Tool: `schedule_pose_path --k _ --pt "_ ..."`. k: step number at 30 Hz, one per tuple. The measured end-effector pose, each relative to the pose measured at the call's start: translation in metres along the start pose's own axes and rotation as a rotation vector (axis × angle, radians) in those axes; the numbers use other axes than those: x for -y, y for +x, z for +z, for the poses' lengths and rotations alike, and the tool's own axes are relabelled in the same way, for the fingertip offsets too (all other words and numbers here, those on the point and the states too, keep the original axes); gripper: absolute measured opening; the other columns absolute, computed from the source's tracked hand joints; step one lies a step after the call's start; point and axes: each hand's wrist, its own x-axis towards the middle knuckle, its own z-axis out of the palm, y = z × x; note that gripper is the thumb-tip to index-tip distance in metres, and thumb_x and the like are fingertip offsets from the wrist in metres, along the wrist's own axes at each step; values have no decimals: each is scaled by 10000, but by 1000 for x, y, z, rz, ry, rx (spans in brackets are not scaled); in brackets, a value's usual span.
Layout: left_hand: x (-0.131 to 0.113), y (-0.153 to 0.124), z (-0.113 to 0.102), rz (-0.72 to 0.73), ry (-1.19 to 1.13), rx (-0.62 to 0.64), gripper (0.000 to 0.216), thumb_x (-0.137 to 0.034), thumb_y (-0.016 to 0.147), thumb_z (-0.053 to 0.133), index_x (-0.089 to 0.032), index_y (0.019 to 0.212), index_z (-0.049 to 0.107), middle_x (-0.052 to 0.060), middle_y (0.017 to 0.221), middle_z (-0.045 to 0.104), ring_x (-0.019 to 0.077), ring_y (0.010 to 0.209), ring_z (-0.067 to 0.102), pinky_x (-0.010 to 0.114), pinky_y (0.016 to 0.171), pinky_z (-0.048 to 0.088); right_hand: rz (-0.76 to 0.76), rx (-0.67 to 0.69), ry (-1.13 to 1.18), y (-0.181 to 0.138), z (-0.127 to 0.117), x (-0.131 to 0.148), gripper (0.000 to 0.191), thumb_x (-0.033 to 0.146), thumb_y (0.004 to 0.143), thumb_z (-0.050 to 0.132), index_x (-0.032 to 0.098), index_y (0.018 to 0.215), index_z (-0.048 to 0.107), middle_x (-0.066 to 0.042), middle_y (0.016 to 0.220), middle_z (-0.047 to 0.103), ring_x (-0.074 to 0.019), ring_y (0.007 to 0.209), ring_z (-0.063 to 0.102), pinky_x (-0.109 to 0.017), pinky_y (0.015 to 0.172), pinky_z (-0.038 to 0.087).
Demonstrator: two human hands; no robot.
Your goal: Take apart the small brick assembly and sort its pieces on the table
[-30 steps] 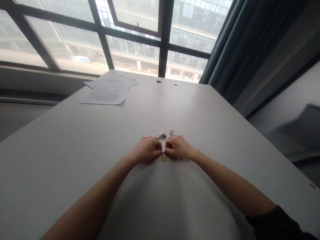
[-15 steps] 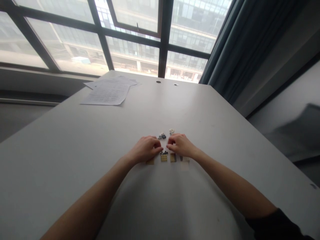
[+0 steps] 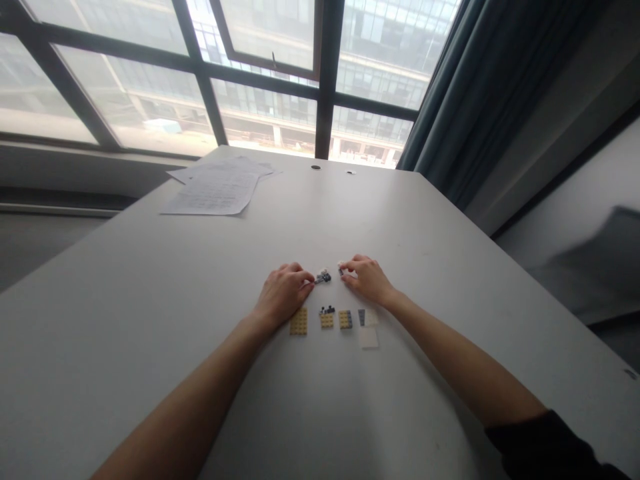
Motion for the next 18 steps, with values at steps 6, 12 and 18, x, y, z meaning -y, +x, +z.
schedule_pose_path --k 6,12,18 --pt "-3 2 2 25 22 -6 234 -330 852 513 -257 933 720 49 956 658 224 917 579 360 829 447 -36 23 -16 0 1 4 181 211 820 620 220 981 703 -45 936 640 -191 929 560 -311 863 385" --pt "-3 3 2 38 14 2 240 -255 840 483 -246 902 715 45 943 653 213 904 582 348 826 443 -112 66 46 -11 -2 8 107 202 780 663 208 879 701 -20 867 635 -163 854 557 -292 828 386" --pt "-9 4 1 61 21 42 259 -369 823 548 -237 992 694 58 985 642 238 942 573 366 834 445 -126 92 111 -14 -6 15 82 213 765 687 198 845 700 -11 821 619 -149 814 555 -275 801 395"
